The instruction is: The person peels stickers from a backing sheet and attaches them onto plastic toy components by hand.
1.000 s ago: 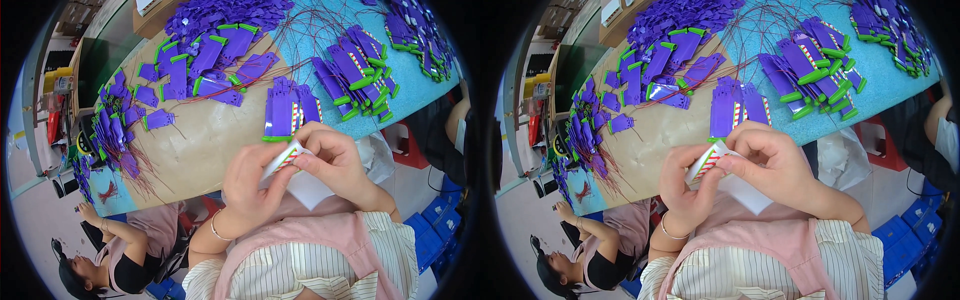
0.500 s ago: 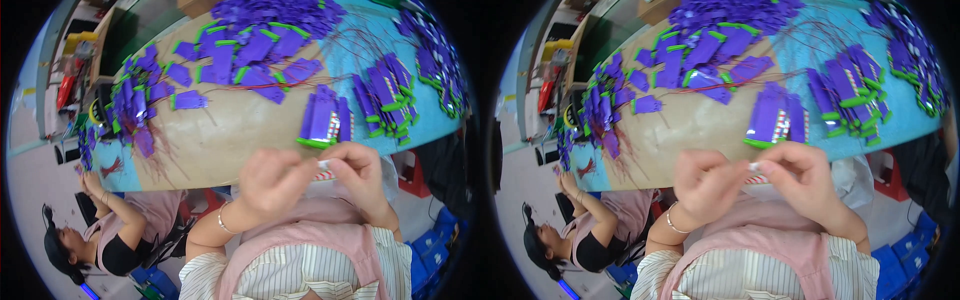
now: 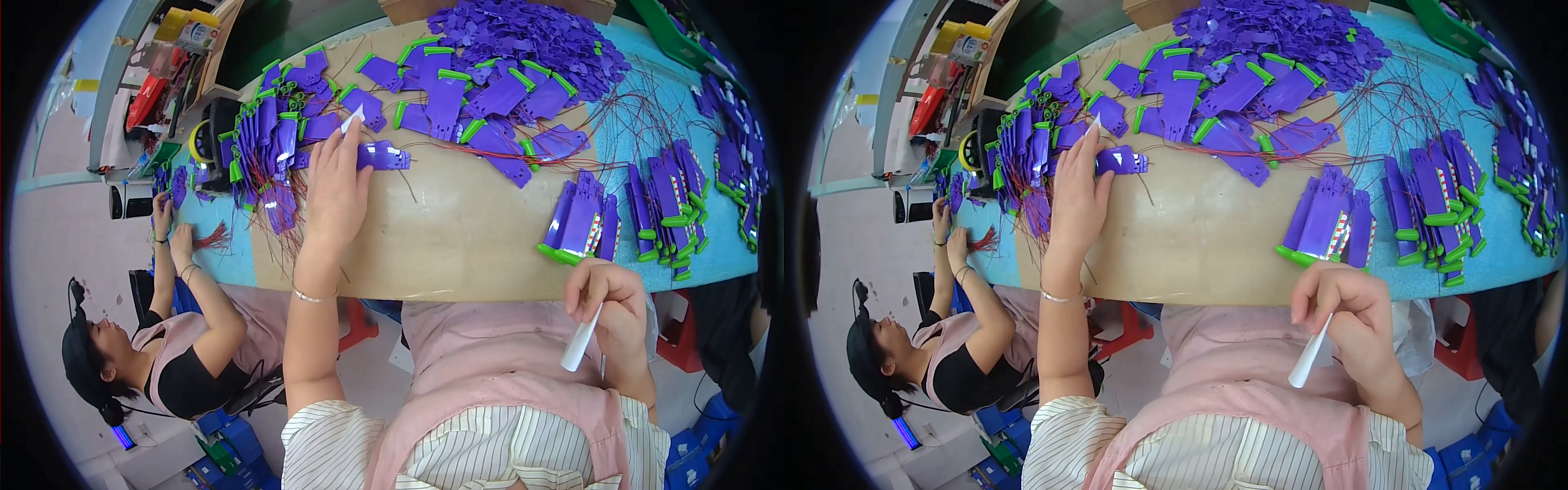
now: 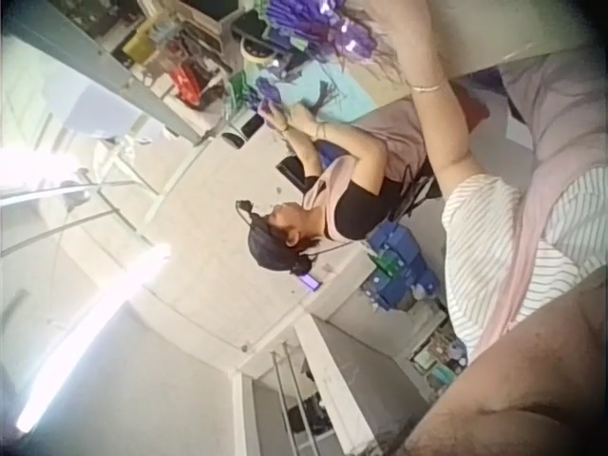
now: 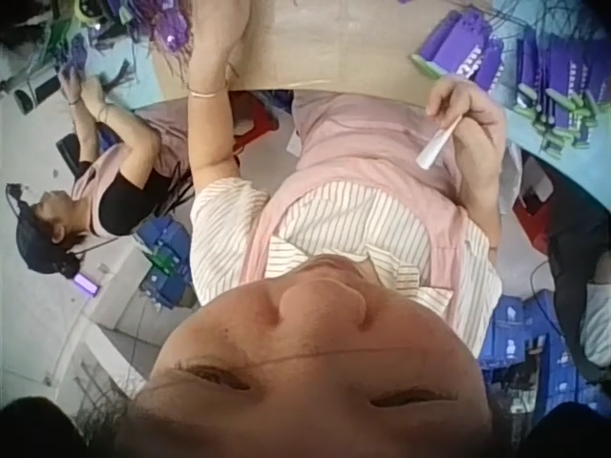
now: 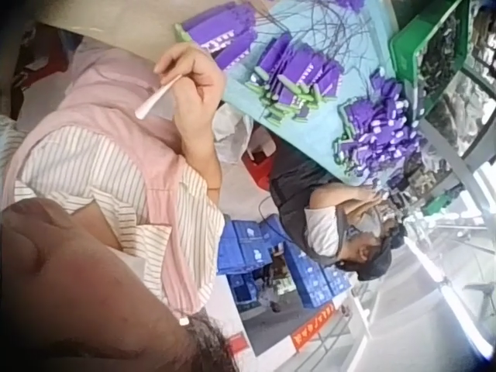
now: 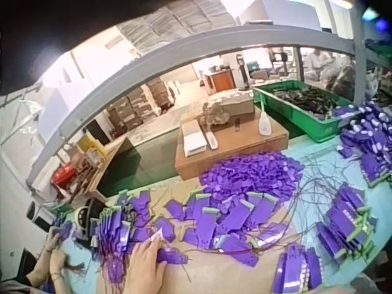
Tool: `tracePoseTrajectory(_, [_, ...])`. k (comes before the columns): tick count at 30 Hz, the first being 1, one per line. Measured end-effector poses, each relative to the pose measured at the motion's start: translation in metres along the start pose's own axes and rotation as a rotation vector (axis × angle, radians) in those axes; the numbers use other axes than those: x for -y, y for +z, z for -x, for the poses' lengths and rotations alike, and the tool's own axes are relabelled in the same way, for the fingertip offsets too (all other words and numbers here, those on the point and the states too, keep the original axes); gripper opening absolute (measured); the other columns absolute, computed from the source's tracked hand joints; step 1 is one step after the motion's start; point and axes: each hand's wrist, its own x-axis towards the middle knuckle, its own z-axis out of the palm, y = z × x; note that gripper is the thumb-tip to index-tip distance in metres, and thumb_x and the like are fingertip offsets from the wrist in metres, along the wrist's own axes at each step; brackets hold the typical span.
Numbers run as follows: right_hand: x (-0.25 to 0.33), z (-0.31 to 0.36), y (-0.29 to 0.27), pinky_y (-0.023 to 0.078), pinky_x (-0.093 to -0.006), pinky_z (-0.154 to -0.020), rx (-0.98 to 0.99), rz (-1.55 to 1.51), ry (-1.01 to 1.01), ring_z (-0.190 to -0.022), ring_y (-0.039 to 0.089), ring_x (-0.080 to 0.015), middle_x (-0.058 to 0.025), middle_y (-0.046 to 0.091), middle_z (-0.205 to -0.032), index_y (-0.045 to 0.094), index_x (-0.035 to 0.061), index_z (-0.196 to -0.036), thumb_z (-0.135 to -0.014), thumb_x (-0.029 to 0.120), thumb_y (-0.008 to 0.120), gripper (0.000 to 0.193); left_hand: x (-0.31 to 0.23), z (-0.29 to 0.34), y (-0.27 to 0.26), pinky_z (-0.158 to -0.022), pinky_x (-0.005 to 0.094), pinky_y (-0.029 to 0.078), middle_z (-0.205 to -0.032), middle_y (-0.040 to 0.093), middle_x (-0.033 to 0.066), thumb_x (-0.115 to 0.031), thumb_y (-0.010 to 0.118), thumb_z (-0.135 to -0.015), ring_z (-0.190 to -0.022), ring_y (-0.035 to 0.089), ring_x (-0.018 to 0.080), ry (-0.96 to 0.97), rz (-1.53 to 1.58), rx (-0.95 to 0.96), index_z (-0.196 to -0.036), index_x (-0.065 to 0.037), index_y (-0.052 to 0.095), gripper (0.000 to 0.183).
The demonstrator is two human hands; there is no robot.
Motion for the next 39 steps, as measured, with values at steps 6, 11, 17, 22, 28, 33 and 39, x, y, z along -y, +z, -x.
tracePoseTrajectory(6, [0.010,0.000,0.009,0.031,-0.0177,-0.051,-0.068,-0.093,0.242,-0.061,0.042,-0.0052,-0.0044,0.052,-0.070,0.055,-0.0001,-0.094,-0.081,0.007,0.044,0.018,-0.064,0.027,-0.015,-0.067,0.0272,0.043,-0.082,0.054,0.0087,0.006,0.058,-0.076,-0.073,0.052,0.0174,-0.014,0.506,-0.128,-0.118,-0.001,0.046,0.044])
tracePoseTrajectory(11, [0.002,0.006,0.013,0.035,-0.0170,-0.053,-0.032,0.055,0.212,-0.059,0.044,-0.0023,0.0008,0.054,-0.072,0.054,0.0006,-0.106,-0.087,0.013,0.053,0.023,-0.158,0.045,-0.020,-0.059,0.0250,0.043,-0.083,0.054,0.0076,0.004,0.062,-0.073,-0.068,0.051,0.0150,-0.117,1.156,-0.084,-0.112,0.000,0.053,0.040])
tracePoseTrajectory(17, [-0.001,0.009,0.010,0.043,-0.0200,-0.054,-0.193,-0.095,0.157,-0.062,0.054,-0.0070,-0.0028,0.059,-0.071,0.058,-0.0022,-0.091,-0.089,0.014,0.052,0.017,-0.169,0.034,-0.015,-0.062,0.0191,0.038,-0.085,0.051,0.0019,-0.009,0.053,-0.086,-0.071,0.047,0.0061,-0.616,1.815,0.218,-0.091,-0.003,0.047,0.009])
tracePoseTrajectory(22, [0.002,0.011,0.006,0.044,-0.0200,-0.049,-0.193,-0.150,0.305,-0.056,0.055,-0.0080,-0.0045,0.059,-0.069,0.056,-0.0021,-0.081,-0.089,0.015,0.053,0.019,-0.175,0.036,-0.011,-0.069,0.0194,0.042,-0.086,0.056,0.0019,-0.007,0.054,-0.087,-0.077,0.051,0.0046,-0.599,1.892,0.297,-0.095,-0.001,0.048,0.012])
tracePoseTrajectory(28, [0.003,0.011,0.005,0.043,-0.0197,-0.048,-0.180,-0.131,0.314,-0.054,0.054,-0.0073,-0.0033,0.058,-0.066,0.054,-0.0003,-0.077,-0.088,0.016,0.054,0.020,-0.179,0.039,-0.013,-0.066,0.0189,0.043,-0.084,0.056,0.0028,-0.006,0.055,-0.086,-0.073,0.051,0.0045,-0.454,1.764,0.243,-0.094,-0.001,0.047,0.012])
tracePoseTrajectory(33, [-0.001,0.013,0.003,0.042,-0.0195,-0.048,-0.171,-0.148,0.302,-0.054,0.054,-0.0066,-0.0026,0.057,-0.066,0.054,-0.0002,-0.077,-0.088,0.016,0.054,0.020,-0.182,0.040,-0.013,-0.065,0.0184,0.042,-0.083,0.056,0.0030,-0.005,0.055,-0.086,-0.073,0.051,0.0041,-0.413,1.712,0.218,-0.093,0.000,0.047,0.011])
tracePoseTrajectory(39, [-0.001,0.012,0.002,0.042,-0.0188,-0.049,-0.163,-0.120,0.300,-0.055,0.054,-0.0058,-0.0012,0.057,-0.066,0.055,0.0001,-0.078,-0.088,0.016,0.054,0.019,-0.182,0.041,-0.010,-0.065,0.0185,0.042,-0.083,0.055,0.0031,-0.004,0.055,-0.086,-0.073,0.051,0.0041,-0.400,1.687,0.190,-0.092,0.000,0.047,0.011])
